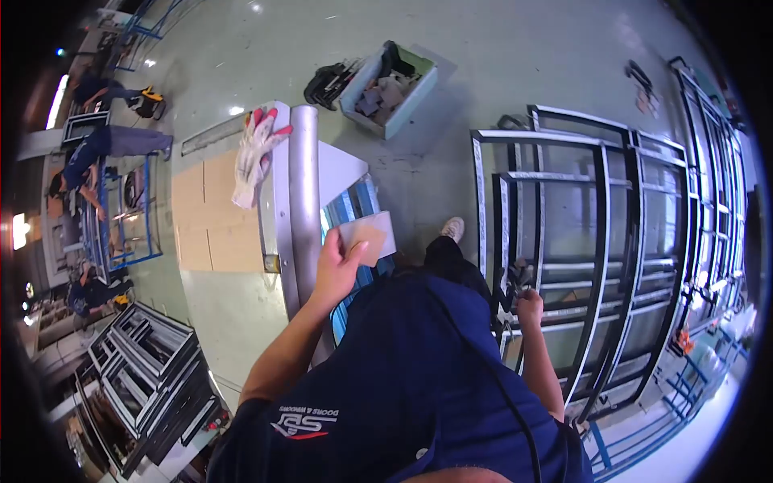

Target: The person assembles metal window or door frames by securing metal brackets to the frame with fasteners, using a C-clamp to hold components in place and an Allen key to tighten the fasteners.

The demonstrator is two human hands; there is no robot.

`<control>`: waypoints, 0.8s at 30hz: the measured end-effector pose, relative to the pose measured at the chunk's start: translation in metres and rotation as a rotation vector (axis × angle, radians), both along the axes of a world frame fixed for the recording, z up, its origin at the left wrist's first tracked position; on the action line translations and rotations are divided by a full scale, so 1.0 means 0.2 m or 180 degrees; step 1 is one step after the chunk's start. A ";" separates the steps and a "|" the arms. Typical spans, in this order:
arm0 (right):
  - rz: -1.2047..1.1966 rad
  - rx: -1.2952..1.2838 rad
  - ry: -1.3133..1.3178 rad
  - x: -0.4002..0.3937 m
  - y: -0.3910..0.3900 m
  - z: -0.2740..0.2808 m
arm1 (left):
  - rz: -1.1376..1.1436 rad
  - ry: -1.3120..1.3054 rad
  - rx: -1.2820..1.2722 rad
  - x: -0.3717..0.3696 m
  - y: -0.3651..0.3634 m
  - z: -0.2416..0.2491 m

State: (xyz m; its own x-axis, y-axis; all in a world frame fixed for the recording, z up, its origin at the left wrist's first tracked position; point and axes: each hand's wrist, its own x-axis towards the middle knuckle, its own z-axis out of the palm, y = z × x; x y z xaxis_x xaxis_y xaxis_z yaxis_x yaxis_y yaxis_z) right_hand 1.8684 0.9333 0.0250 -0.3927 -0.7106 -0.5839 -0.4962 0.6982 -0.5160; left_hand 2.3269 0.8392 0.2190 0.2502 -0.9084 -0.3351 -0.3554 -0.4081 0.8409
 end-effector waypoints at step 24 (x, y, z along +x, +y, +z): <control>0.1414 0.0491 0.0089 0.92 -2.30 0.32 | 0.2066 -0.0147 0.1450 0.58 -2.49 -2.61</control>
State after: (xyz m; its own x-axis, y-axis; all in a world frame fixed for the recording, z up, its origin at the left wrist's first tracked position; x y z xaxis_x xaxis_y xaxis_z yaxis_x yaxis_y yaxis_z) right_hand 2.0519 0.4739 0.0892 -0.0871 -0.7191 -0.6894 -0.7765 0.4825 -0.4052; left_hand 2.4428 0.3417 -0.3032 0.7054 -0.3522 -0.6151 0.0411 -0.8460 0.5316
